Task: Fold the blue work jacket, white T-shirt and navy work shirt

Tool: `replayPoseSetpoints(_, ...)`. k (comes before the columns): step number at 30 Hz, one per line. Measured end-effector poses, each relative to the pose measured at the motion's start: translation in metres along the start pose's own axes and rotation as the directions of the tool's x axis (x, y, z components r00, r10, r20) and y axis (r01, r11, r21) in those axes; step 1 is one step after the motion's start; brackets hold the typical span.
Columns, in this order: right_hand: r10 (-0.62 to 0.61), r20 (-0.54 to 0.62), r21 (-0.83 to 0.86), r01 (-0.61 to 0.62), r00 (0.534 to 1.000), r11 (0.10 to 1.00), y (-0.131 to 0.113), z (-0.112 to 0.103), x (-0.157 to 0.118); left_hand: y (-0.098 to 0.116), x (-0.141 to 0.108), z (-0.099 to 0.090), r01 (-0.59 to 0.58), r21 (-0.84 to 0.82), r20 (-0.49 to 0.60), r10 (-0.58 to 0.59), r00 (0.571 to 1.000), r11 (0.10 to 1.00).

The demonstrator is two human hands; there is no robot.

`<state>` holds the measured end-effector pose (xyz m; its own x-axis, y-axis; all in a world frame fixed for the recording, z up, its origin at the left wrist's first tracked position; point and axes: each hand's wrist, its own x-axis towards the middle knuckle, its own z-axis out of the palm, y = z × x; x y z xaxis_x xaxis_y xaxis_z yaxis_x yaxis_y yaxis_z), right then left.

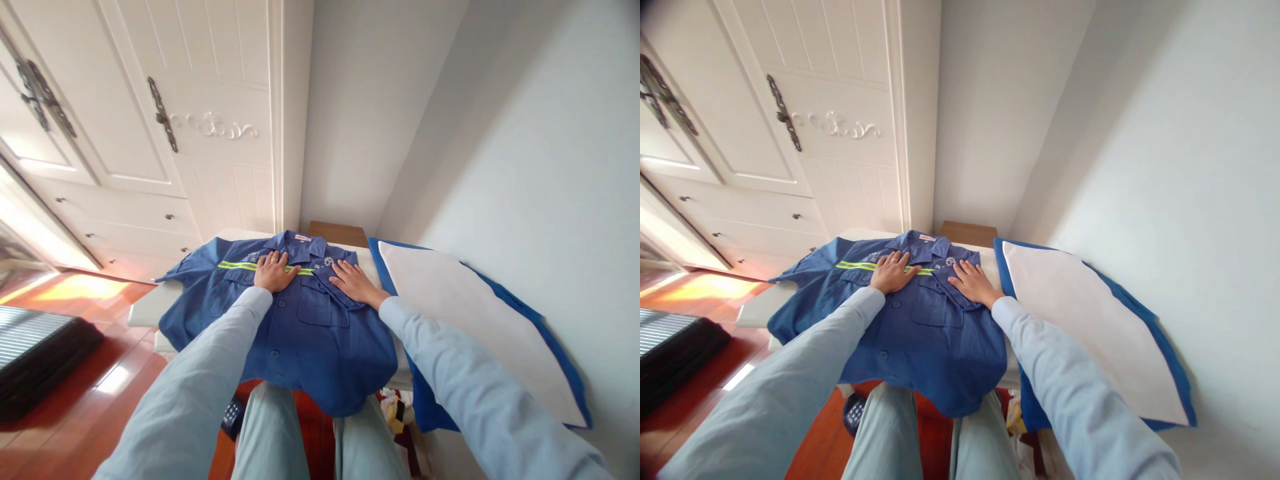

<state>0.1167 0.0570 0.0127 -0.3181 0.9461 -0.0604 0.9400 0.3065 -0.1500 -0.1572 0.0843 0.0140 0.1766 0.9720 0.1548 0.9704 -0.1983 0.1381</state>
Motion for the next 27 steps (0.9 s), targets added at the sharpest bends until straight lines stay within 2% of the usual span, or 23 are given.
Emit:
replayPoseSetpoints(8,-0.02,0.002,0.005,0.02,1.0,1.0,0.0034,0.002,-0.0005,-0.0006,0.0004,0.002,-0.001,0.007,-0.007,0.001,1.0,1.0)
replayPoseSetpoints(16,0.008,0.06,0.01,-0.008,0.998,1.0,-0.0039,-0.0046,-0.0056,-0.0001,-0.0004,-0.0008,-0.003,0.016,0.009,0.002,1.0,1.0)
replayPoseSetpoints(24,0.014,0.047,0.01,-0.015,0.999,1.0,-0.0044,-0.0038,-0.0058,0.0013,-0.0018,-0.0024,-0.001,-0.001,0.021,0.001,1.0,1.0)
replayPoseSetpoints(27,0.022,0.047,-0.002,-0.022,0.999,1.0,-0.0043,-0.0034,-0.0052,0.0032,-0.0057,-0.0063,-0.004,-0.013,-0.06,0.003,0.998,1.0)
